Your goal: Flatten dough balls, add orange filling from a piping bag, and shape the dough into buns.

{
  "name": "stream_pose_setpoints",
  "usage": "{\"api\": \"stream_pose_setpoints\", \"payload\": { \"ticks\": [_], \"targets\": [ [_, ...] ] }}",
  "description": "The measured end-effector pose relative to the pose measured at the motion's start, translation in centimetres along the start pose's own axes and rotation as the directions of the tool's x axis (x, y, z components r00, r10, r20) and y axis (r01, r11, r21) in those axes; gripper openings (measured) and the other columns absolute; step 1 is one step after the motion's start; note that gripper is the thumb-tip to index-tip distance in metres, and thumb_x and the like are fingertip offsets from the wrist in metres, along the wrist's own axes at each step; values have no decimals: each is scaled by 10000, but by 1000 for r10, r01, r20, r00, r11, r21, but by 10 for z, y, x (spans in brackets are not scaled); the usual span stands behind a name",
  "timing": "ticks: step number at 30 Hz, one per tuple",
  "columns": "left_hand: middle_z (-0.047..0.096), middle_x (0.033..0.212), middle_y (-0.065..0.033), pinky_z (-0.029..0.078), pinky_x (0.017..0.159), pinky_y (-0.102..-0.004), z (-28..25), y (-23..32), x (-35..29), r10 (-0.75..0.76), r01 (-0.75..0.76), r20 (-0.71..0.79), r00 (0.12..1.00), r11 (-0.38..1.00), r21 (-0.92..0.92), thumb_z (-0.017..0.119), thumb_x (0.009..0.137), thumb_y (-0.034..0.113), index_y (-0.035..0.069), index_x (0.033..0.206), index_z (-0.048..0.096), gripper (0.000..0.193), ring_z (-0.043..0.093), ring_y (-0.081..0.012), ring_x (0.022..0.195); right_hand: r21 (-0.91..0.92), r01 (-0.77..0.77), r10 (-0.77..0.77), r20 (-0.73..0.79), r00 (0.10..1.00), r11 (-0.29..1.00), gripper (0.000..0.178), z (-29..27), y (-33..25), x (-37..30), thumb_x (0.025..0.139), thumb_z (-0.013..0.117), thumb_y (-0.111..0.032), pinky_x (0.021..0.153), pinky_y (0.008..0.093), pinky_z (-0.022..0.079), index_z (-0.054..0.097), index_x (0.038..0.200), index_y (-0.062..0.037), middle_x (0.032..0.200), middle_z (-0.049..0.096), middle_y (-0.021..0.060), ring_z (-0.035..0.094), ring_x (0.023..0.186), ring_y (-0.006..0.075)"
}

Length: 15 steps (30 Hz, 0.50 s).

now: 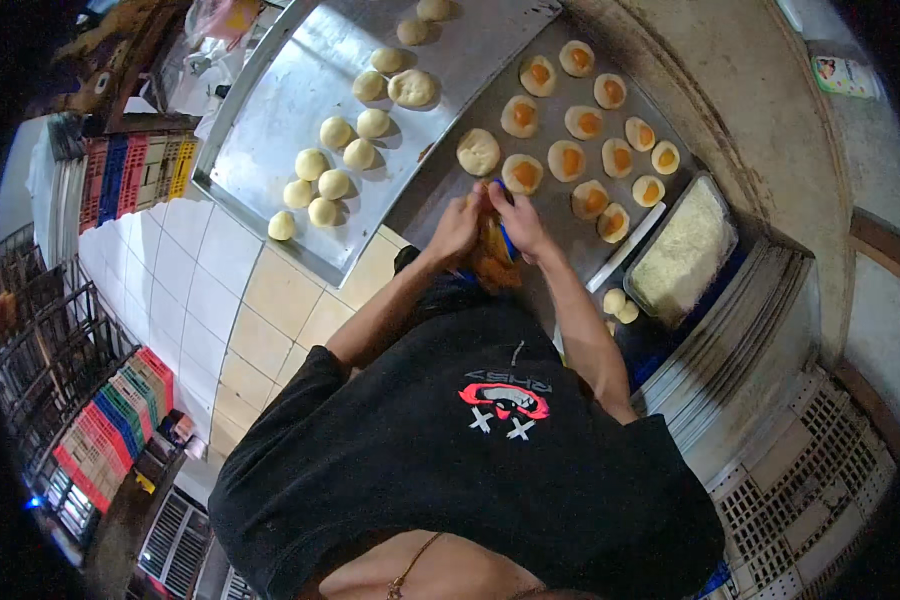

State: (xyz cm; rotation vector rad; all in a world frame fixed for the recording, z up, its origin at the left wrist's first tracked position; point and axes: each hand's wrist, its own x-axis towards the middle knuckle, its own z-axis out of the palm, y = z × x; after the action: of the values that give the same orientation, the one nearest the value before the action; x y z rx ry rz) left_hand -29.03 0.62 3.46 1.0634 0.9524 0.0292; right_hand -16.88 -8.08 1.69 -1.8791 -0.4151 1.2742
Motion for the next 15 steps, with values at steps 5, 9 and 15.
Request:
{"api": "stream_pose_setpoints", "payload": {
  "ticks": [5, 9, 15],
  "targets": [
    [595, 678, -79, 445, 590, -351, -40, 1, 48, 57, -53, -26, 998, 992, 116, 437, 983, 484, -80, 849, 618, 608, 521, -140, 650, -279, -124, 61, -224, 973, 952, 738, 42, -57, 16, 904, 487, -617, 766, 436, 462, 629, 976, 103, 898, 656, 268, 638, 899, 355],
    [609, 691, -56, 437, 562, -356, -26, 27, 56, 6, -6, 1, 1000, 969, 248, 447, 988, 469, -86, 848, 621, 598, 523, -150, 627, -269, -52, -70, -423, 903, 962, 642, 39, 2, 66, 917, 504, -564, 730, 435, 472, 663, 912, 58, 864, 667, 243, 652, 839, 356],
    [629, 682, -220, 452, 584, -426, -43, -29, 91, 326, -248, -10, 945, 737, 628, 490, 954, 470, -114, 808, 610, 614, 653, -281, 669, -300, -160, 54, -334, 941, 940, 545, 45, -50, 31, 946, 492, -475, 741, 441, 474, 659, 990, 41, 898, 671, 240, 651, 866, 376]
  ]
}}
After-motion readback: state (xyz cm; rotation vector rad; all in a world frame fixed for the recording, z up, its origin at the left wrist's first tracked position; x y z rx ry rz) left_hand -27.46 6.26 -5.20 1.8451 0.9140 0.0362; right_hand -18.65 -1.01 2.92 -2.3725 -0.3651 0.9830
